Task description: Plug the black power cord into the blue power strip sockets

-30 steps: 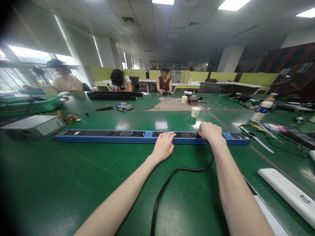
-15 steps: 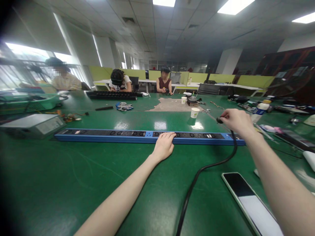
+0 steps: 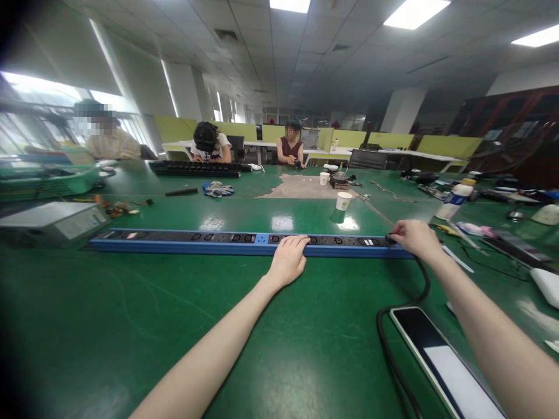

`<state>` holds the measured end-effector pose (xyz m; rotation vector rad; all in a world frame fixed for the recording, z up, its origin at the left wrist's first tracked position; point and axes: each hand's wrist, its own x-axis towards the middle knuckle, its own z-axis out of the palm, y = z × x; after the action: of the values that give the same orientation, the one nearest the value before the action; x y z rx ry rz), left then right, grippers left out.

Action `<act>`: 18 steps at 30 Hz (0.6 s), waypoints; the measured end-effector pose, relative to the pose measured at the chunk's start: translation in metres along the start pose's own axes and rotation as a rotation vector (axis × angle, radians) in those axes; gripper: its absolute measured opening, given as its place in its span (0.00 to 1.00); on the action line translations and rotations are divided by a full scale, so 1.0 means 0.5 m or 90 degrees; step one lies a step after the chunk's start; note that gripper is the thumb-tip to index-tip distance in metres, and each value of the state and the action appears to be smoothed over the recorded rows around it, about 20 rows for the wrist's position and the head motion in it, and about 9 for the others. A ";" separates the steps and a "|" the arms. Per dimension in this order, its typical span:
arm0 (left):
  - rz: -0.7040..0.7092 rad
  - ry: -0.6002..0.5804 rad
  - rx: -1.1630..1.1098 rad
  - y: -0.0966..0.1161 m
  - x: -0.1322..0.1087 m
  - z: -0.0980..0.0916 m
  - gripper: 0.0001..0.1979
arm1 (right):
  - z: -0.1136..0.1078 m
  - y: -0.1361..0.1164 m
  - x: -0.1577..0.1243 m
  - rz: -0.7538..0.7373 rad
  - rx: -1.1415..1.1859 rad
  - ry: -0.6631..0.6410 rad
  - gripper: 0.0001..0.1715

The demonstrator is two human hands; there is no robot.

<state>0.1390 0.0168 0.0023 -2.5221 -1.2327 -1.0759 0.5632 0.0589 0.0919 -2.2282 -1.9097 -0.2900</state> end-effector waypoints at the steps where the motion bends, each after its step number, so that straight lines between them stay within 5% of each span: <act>1: -0.002 -0.002 0.000 0.000 0.000 0.000 0.27 | -0.004 -0.009 0.002 0.009 -0.011 -0.002 0.13; 9: 0.004 -0.009 -0.005 -0.002 0.001 -0.005 0.26 | 0.010 -0.078 -0.001 0.058 -0.099 0.004 0.14; 18: -0.006 -0.009 0.010 -0.005 0.000 0.001 0.26 | 0.036 -0.005 0.036 0.062 -0.061 -0.026 0.20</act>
<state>0.1375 0.0185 0.0018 -2.5179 -1.2533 -1.0482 0.5640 0.0813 0.0793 -2.3983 -1.8357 -0.3300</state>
